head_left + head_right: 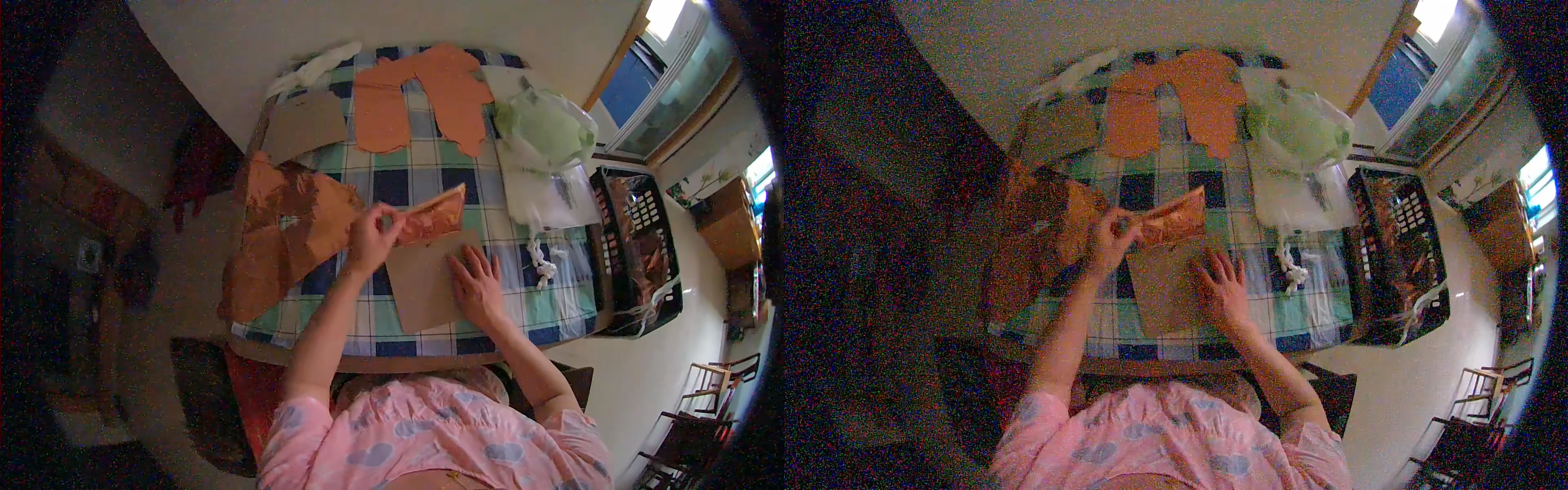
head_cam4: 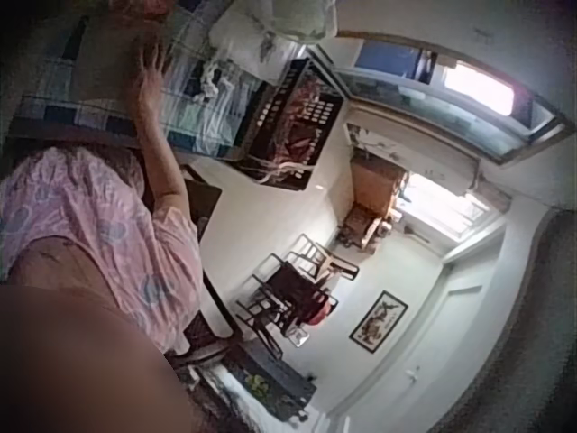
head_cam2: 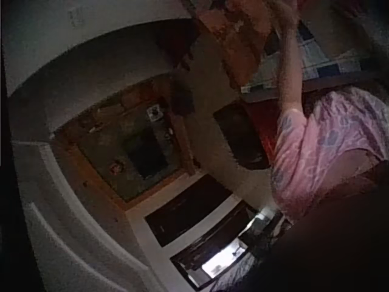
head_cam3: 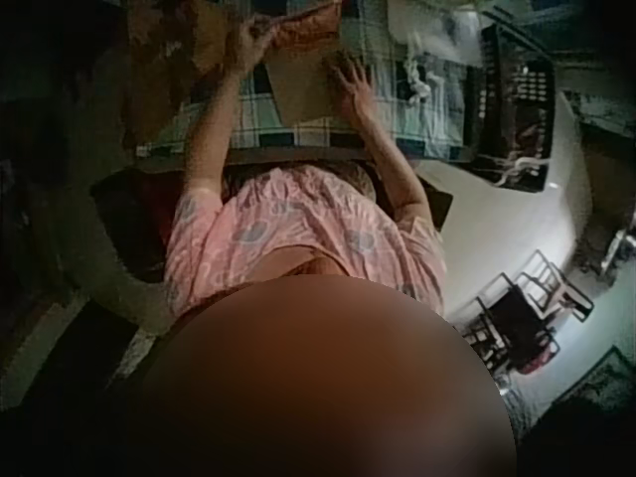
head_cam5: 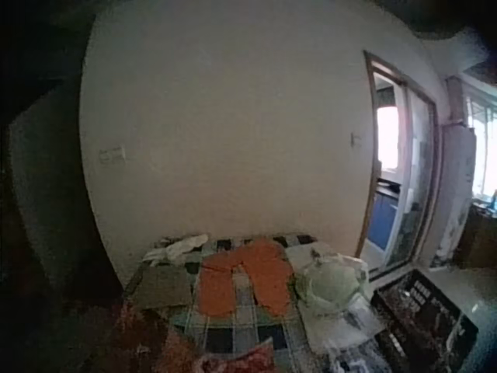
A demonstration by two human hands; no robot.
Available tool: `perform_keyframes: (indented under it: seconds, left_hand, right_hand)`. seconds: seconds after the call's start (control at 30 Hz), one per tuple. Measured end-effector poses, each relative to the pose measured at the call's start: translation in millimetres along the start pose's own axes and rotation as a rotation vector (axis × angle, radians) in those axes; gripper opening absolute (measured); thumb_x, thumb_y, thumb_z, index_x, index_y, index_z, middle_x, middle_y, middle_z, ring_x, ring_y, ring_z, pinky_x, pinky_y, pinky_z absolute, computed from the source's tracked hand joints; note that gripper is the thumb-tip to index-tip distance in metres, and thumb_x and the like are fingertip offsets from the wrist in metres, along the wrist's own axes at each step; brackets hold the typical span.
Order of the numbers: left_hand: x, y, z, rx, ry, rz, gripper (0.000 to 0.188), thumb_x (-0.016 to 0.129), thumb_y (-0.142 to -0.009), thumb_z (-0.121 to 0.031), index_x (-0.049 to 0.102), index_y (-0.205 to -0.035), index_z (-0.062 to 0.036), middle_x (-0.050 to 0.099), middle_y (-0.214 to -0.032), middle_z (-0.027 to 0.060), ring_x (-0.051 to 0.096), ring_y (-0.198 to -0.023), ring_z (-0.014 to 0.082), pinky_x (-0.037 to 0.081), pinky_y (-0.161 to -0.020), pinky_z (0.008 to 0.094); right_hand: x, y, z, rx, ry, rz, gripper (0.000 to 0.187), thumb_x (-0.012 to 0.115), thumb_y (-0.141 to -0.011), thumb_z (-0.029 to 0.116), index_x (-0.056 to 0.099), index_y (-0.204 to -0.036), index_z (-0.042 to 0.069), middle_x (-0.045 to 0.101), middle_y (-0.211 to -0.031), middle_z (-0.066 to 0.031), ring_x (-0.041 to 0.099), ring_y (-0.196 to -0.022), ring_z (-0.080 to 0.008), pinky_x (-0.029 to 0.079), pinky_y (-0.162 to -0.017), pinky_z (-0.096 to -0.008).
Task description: Folding and stacking multiple brown paper patterns on a table.
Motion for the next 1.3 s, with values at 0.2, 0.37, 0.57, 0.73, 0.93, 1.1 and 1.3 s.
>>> perform_keyframes:
  seconds: [0.2, 0.37, 0.57, 0.73, 0.93, 1.1, 1.3]
  left_hand:
    - [12.0, 102.4, -67.0, 0.29, -0.434, 0.146, 0.02, 0.068, -0.07, -0.003, 0.06, -0.088, -0.0062, 0.057, -0.102, 0.0078, 0.057, -0.092, 0.0285, 0.048, -0.081, 0.0402]
    - [24.8, 134.9, -39.7, 0.293, -0.532, 0.157, 0.024, 0.071, -0.068, -0.006, 0.06, -0.09, -0.0067, 0.053, -0.109, 0.008, 0.051, -0.102, 0.0297, 0.045, -0.088, 0.042]
    - [21.2, 127.9, -44.7, 0.311, -0.565, 0.144, 0.019, 0.066, -0.073, -0.008, 0.058, -0.09, -0.0054, 0.055, -0.102, 0.0082, 0.053, -0.099, 0.0271, 0.046, -0.084, 0.0376]
    - [21.5, 133.6, -40.7, 0.293, -0.559, 0.142, 0.022, 0.066, -0.072, -0.008, 0.058, -0.092, -0.0048, 0.055, -0.104, 0.0093, 0.053, -0.1, 0.0271, 0.046, -0.085, 0.0378]
    - [27.1, 136.1, -22.7, 0.287, -0.54, 0.194, 0.032, 0.064, -0.075, -0.01, 0.057, -0.105, -0.0033, 0.053, -0.111, 0.0136, 0.051, -0.106, 0.0305, 0.044, -0.089, 0.0413]
    - [-2.2, 122.9, 2.4, 0.043, -0.618, 0.155, 0.06, 0.059, -0.082, -0.015, 0.036, -0.136, -0.005, 0.049, -0.129, 0.0136, 0.046, -0.119, 0.0325, 0.036, -0.099, 0.048]
    - [-7.7, 117.3, -7.1, 0.11, -0.791, 0.156, 0.063, 0.059, -0.083, -0.016, 0.031, -0.14, -0.0048, 0.048, -0.133, 0.0064, 0.039, -0.13, 0.0247, 0.025, -0.105, 0.0554]
  right_hand:
    - [16.9, 1.1, -5.5, -0.033, -0.032, -0.048, 0.044, 0.056, -0.082, 0.022, 0.054, -0.126, 0.018, 0.045, -0.135, -0.0111, 0.035, -0.131, -0.031, 0.022, -0.107, -0.0569]
    - [10.6, -5.2, 3.0, -0.02, -0.063, -0.058, 0.046, 0.058, -0.081, 0.027, 0.054, -0.125, 0.014, 0.048, -0.134, -0.0105, 0.036, -0.13, -0.0311, 0.022, -0.107, -0.0562]
    - [-27.0, -19.3, -3.7, -0.07, -0.286, -0.103, 0.043, 0.058, -0.079, 0.018, 0.056, -0.122, 0.01, 0.052, -0.128, -0.0148, 0.045, -0.122, -0.0337, 0.031, -0.104, -0.0495]
    - [-46.2, -51.2, -39.9, 0.058, -0.333, -0.214, 0.047, 0.06, -0.073, 0.003, 0.057, -0.12, 0.009, 0.058, -0.119, -0.0152, 0.052, -0.116, -0.031, 0.04, -0.099, -0.0376]
    - [20.0, -66.0, 16.5, -0.312, -0.04, 0.039, 0.043, 0.06, -0.082, 0.015, 0.053, -0.124, 0.011, 0.049, -0.132, -0.0104, 0.042, -0.127, -0.0303, 0.028, -0.107, -0.0483]
    - [15.9, -57.8, 23.6, -0.274, -0.083, 0.068, 0.042, 0.056, -0.086, 0.02, 0.051, -0.126, 0.009, 0.046, -0.136, -0.0127, 0.04, -0.128, -0.0301, 0.028, -0.105, -0.0485]
    - [0.2, -58.1, 36.7, -0.309, -0.029, 0.111, 0.044, 0.055, -0.086, 0.018, 0.049, -0.129, 0.007, 0.046, -0.135, -0.0146, 0.04, -0.127, -0.0331, 0.028, -0.105, -0.0477]
Point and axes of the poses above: each hand's wrist, its own y-axis away from the middle knuckle, its own x-axis out of the palm, z = x × y, the point moved 7 cm from there along -y, towards the middle knuckle
